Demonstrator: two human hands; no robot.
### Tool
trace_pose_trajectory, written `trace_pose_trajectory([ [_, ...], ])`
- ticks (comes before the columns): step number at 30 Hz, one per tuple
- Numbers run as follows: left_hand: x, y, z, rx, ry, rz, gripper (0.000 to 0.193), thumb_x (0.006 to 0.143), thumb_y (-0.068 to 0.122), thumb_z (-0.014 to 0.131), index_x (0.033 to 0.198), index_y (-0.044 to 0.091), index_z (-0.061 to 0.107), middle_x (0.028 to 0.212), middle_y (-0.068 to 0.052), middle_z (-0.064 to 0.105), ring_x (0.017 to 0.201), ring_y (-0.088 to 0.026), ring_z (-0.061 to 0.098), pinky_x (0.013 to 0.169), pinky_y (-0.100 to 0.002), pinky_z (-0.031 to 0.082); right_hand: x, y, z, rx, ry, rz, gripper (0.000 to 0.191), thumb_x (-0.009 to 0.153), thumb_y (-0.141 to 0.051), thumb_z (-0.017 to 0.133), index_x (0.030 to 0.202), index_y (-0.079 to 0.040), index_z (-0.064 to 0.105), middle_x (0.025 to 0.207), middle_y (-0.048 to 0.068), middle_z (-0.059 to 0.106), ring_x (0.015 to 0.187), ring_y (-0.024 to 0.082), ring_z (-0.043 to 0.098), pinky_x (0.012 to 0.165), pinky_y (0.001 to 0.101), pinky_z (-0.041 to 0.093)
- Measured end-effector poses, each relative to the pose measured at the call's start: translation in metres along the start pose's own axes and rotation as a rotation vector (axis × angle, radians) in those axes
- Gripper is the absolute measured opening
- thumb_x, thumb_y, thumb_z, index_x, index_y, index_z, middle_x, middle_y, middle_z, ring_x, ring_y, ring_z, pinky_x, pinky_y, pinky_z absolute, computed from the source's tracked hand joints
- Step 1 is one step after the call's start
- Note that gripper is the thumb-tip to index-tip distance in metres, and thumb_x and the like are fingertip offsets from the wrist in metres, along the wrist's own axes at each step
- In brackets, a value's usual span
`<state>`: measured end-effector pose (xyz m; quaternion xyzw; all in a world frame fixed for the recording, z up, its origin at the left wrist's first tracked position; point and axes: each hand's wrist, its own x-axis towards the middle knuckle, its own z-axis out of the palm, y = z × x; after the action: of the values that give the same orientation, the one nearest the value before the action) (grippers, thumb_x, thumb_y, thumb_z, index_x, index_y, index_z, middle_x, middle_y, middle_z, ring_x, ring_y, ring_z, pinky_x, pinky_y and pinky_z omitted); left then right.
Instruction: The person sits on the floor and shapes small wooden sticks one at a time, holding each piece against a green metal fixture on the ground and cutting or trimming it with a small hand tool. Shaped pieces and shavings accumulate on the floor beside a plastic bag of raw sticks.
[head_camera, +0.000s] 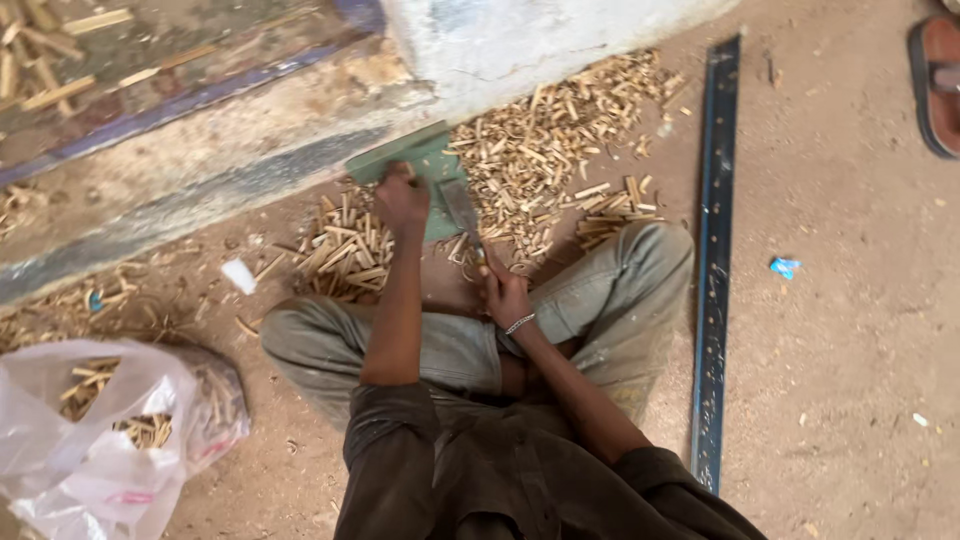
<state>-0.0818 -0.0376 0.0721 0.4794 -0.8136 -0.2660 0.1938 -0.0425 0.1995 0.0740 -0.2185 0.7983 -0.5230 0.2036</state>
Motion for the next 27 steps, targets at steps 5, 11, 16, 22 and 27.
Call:
trace_pose_trajectory([
  [5, -0.018, -0.044, -0.019, 0.101, 0.026, 0.127, 0.022, 0.074, 0.018, 0.075, 0.094, 0.012, 0.074, 0.086, -0.017, 0.074, 0.075, -0.037, 0.072, 0.069, -0.048, 0.059, 0.0, -0.002, 0.0, -0.002, -0.006, 0.06, 0.049, 0.106, -0.021, 0.056, 0.154, -0.012, 0.051, 0.065, 0.015, 0.064, 0.053, 0.018, 0.061, 0.055, 0.0347, 0.053],
  [11, -0.099, -0.098, -0.096, 0.038, 0.034, 0.092, 0.039, 0.081, 0.026, 0.085, 0.108, 0.001, 0.07, 0.099, -0.017, 0.073, 0.087, -0.037, 0.07, 0.078, -0.05, 0.056, 0.0, -0.008, 0.004, -0.049, 0.046, -0.161, 0.049, 0.105, -0.014, 0.055, 0.152, -0.01, 0.047, 0.102, 0.024, 0.073, 0.086, 0.034, 0.074, 0.084, 0.0433, 0.058],
  [16, -0.106, -0.014, -0.033, -0.46, -0.117, 0.375, 0.013, 0.099, 0.008, 0.077, 0.112, 0.007, 0.072, 0.112, -0.014, 0.072, 0.105, -0.031, 0.07, 0.091, -0.04, 0.055, 0.004, -0.003, 0.007, -0.08, -0.007, -0.278, 0.042, 0.103, -0.015, 0.059, 0.144, -0.009, 0.055, 0.105, 0.023, 0.072, 0.094, 0.037, 0.073, 0.086, 0.0432, 0.058],
  [22, -0.124, 0.126, 0.08, -0.228, -0.601, 0.44, 0.009, 0.085, 0.01, 0.076, 0.092, 0.014, 0.079, 0.086, -0.012, 0.078, 0.076, -0.031, 0.075, 0.068, -0.044, 0.06, -0.001, -0.01, 0.003, -0.171, 0.031, -0.398, 0.035, 0.103, -0.019, 0.061, 0.138, -0.012, 0.057, 0.093, 0.016, 0.069, 0.083, 0.031, 0.067, 0.079, 0.0423, 0.054],
  [27, -0.14, 0.162, 0.115, -0.106, -0.538, 0.626, 0.018, 0.079, 0.015, 0.082, 0.092, 0.005, 0.077, 0.075, -0.019, 0.072, 0.067, -0.033, 0.072, 0.062, -0.045, 0.058, -0.008, -0.023, -0.006, 0.014, -0.028, -0.253, 0.035, 0.104, -0.019, 0.06, 0.138, -0.013, 0.056, 0.086, 0.014, 0.067, 0.077, 0.027, 0.064, 0.073, 0.0397, 0.053],
])
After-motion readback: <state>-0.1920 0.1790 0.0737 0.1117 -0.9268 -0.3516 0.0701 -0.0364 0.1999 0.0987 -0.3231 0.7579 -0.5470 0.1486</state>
